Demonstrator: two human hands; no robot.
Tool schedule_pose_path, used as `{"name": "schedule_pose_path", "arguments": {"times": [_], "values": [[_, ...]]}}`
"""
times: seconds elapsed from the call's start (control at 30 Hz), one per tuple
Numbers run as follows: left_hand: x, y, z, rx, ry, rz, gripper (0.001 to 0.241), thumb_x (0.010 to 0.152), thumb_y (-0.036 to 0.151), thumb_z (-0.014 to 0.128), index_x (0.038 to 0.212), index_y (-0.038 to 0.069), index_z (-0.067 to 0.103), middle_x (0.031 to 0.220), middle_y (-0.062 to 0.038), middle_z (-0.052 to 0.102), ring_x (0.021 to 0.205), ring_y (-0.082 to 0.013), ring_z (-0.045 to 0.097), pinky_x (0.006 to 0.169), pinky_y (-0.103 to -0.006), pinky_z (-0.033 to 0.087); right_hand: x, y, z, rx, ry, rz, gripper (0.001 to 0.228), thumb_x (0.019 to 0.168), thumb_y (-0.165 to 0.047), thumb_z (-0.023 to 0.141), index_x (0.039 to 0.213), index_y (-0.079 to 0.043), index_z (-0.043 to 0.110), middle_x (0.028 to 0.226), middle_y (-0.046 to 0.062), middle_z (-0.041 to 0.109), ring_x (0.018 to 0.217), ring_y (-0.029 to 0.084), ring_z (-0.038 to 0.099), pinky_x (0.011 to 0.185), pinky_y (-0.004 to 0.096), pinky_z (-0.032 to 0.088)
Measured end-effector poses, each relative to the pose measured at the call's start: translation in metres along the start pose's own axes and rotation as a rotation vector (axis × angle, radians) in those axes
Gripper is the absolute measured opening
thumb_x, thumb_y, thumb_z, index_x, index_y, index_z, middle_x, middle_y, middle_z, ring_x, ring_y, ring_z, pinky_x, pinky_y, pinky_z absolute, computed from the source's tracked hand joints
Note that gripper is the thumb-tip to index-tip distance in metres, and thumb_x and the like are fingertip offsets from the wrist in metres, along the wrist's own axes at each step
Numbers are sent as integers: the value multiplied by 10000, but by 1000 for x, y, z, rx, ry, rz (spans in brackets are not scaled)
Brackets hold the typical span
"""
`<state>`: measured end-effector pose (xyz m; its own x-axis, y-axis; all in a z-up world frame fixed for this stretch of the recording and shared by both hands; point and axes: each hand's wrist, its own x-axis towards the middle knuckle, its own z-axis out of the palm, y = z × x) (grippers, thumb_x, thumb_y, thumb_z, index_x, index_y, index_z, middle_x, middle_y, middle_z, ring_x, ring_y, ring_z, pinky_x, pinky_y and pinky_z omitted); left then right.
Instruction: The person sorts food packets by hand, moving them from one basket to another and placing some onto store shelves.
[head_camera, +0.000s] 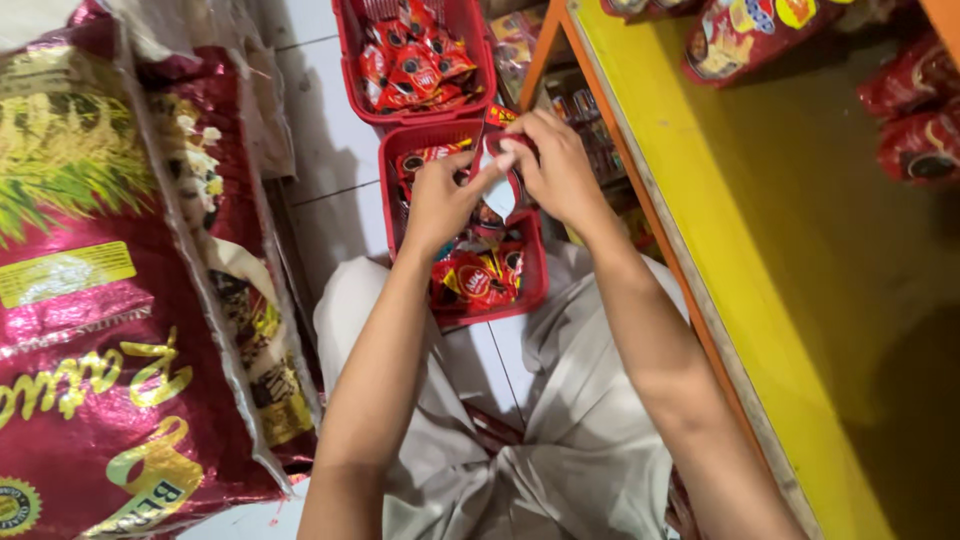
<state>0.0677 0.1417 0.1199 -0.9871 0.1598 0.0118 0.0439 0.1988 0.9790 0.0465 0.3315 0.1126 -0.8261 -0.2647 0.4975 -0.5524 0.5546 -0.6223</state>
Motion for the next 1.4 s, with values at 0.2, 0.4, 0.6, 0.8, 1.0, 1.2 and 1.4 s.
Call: {"name": "schedule_pose_path", "arguments": {"times": [0.2,0.4,0.6,0.8,1.0,1.2,1.4], "values": [[15,-36,21,-58,33,-49,320,990,285,688,853,1,743,565,44,563,527,-50,557,495,-271,473,3,-1,-8,104,-6,163,261,957,-140,764,1115,1,612,1022,136,706,941,236,704,793,340,551],[37,-50,18,-109,139,28,303,1008,263,701,795,49,718,625,72,491,574,-34,395,511,-270,284,6,9,-23,233,204,65,180,986,-114,726,1107,-11,640,1079,104,604,960,147,657,797,266,563],[51,-62,-29,-358,391,18,307,1049,231,723,818,32,679,677,85,473,608,-38,343,541,-254,248,-16,105,22,262,297,674,258,1099,-254,630,995,-18,642,827,20,666,651,148,670,620,314,556],[63,-62,-78,-502,527,74,258,1044,172,659,1147,-33,777,922,-9,752,737,-47,581,665,-217,436,-92,225,187,-229,-369,487,237,931,-275,728,950,-40,745,936,209,724,866,381,708,771,468,564],[64,-67,-110,-626,565,80,257,1034,137,647,1158,-69,740,1006,-51,771,863,-91,667,811,-252,522,-208,202,280,-356,-211,806,407,928,-43,598,1332,-28,550,1387,248,486,1018,472,637,819,554,530],[72,-80,-110,-583,615,102,272,1029,132,672,1177,-81,750,1022,-67,772,887,-89,660,838,-242,517,-186,201,259,-222,44,636,270,895,18,629,1150,41,544,1236,280,503,1069,492,575,900,534,500],[73,-84,-112,-602,603,88,296,1016,153,678,1185,-78,751,1007,-66,774,858,-84,648,803,-239,512,-127,176,212,-9,114,488,269,810,7,787,932,-18,548,1078,177,569,1003,370,607,882,434,500]]}}
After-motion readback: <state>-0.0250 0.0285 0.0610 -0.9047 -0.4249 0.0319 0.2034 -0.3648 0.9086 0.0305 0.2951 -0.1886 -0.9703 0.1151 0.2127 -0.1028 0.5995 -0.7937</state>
